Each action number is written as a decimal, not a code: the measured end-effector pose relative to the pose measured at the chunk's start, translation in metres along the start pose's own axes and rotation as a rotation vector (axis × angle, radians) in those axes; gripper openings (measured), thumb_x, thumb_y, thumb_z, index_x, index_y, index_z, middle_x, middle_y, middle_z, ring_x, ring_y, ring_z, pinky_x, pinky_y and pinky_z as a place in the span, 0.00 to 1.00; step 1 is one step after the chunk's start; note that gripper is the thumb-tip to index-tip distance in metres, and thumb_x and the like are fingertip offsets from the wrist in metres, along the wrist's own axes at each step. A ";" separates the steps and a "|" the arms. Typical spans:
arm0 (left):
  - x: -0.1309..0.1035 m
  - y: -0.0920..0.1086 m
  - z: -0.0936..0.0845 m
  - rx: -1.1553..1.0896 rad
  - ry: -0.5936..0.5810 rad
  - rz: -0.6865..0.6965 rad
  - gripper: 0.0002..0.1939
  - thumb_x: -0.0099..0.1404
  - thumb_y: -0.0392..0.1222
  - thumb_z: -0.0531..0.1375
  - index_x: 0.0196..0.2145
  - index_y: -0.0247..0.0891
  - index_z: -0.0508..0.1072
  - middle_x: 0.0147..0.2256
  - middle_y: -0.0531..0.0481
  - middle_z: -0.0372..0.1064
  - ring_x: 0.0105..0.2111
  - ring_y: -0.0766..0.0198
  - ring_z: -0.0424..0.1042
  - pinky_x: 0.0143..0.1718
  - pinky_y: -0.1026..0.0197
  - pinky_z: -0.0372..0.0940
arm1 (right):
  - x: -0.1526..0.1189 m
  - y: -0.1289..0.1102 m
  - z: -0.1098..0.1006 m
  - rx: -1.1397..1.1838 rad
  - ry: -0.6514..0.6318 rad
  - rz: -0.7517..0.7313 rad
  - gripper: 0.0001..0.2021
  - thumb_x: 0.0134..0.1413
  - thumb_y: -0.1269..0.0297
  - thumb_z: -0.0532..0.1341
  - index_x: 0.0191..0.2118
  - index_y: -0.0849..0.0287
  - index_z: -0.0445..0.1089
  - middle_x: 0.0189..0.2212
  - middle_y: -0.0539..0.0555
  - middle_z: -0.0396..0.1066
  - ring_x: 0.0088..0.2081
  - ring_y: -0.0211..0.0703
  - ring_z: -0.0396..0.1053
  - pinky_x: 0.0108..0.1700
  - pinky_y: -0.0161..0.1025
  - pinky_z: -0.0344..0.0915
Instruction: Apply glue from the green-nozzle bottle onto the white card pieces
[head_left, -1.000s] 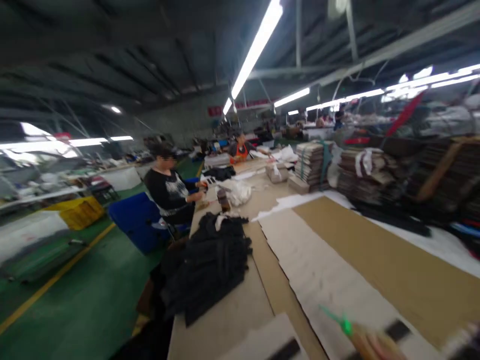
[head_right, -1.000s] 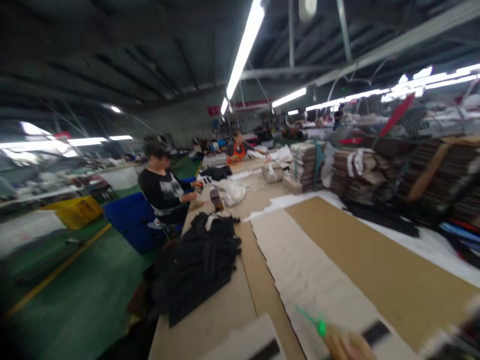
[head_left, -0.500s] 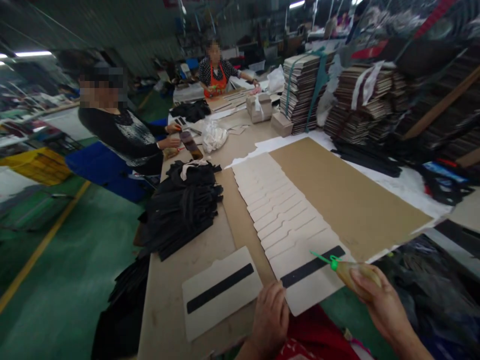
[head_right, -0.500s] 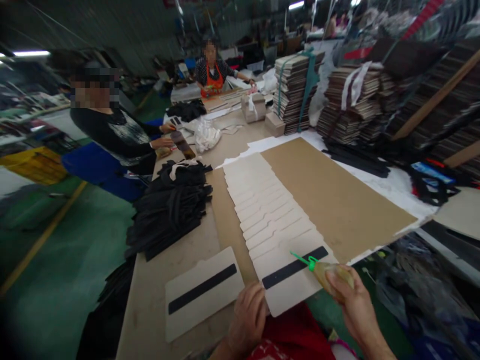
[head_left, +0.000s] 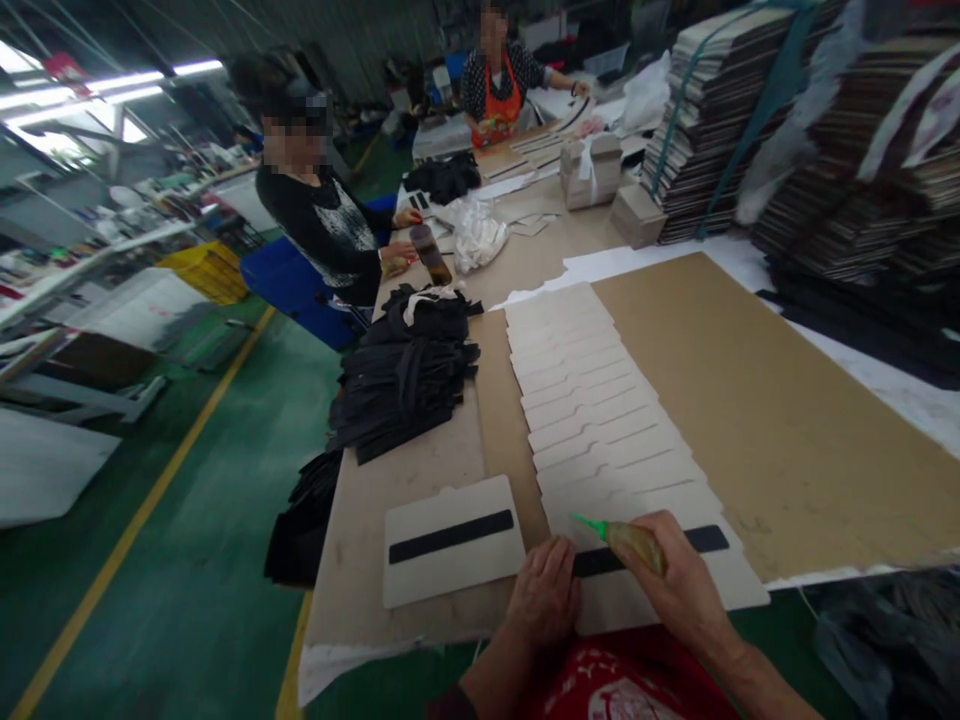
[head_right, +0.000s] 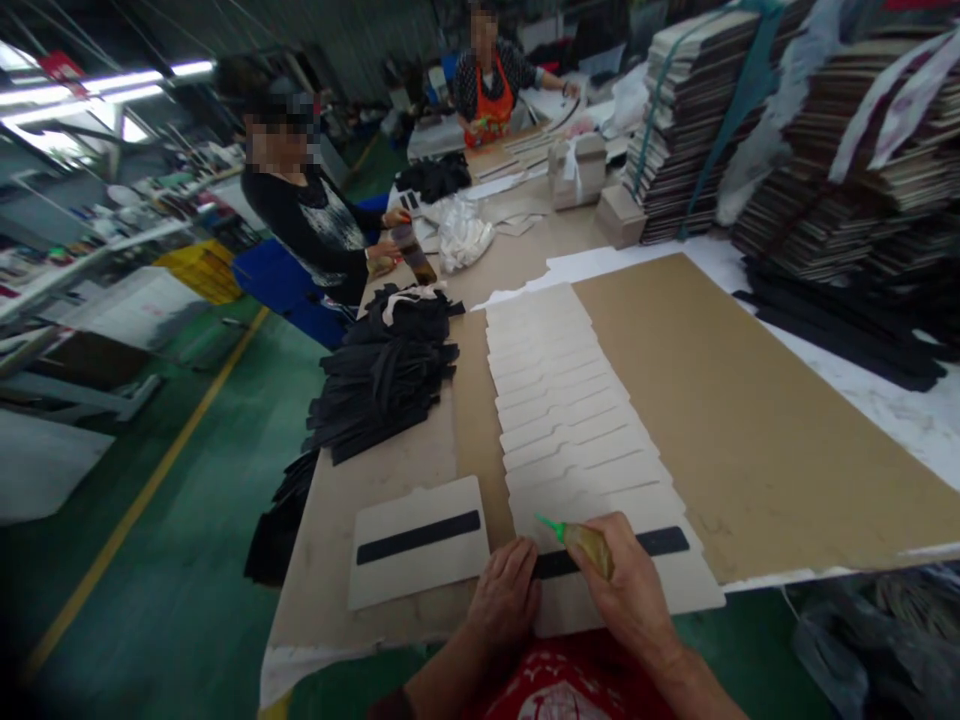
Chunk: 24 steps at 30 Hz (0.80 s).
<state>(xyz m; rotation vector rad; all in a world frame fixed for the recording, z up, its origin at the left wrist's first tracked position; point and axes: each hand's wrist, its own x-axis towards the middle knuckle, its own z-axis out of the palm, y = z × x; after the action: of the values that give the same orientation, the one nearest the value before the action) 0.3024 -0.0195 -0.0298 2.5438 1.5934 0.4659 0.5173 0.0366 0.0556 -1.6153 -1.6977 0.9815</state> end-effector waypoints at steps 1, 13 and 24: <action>-0.001 0.000 0.001 0.009 0.001 0.005 0.23 0.71 0.41 0.50 0.60 0.31 0.61 0.56 0.40 0.66 0.56 0.53 0.65 0.55 0.50 0.65 | 0.002 0.000 0.002 -0.021 -0.010 -0.035 0.16 0.57 0.49 0.58 0.39 0.58 0.67 0.36 0.52 0.66 0.38 0.37 0.66 0.41 0.35 0.66; 0.000 0.000 0.000 0.032 -0.029 0.039 0.24 0.69 0.41 0.50 0.60 0.30 0.62 0.58 0.41 0.64 0.58 0.54 0.62 0.60 0.51 0.61 | 0.011 0.000 0.018 -0.195 -0.095 -0.271 0.10 0.61 0.56 0.56 0.39 0.57 0.66 0.35 0.52 0.67 0.37 0.37 0.67 0.40 0.34 0.67; -0.002 0.000 0.002 0.013 -0.009 0.041 0.24 0.68 0.40 0.51 0.60 0.31 0.63 0.58 0.43 0.65 0.58 0.55 0.61 0.62 0.52 0.58 | 0.008 -0.011 0.018 -0.412 -0.087 -0.376 0.06 0.62 0.61 0.54 0.40 0.55 0.66 0.36 0.52 0.67 0.38 0.39 0.67 0.39 0.35 0.66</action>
<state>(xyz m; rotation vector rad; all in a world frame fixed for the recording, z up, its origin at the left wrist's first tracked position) 0.3021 -0.0207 -0.0323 2.5885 1.5493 0.4489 0.4958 0.0423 0.0546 -1.4225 -2.2713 0.5462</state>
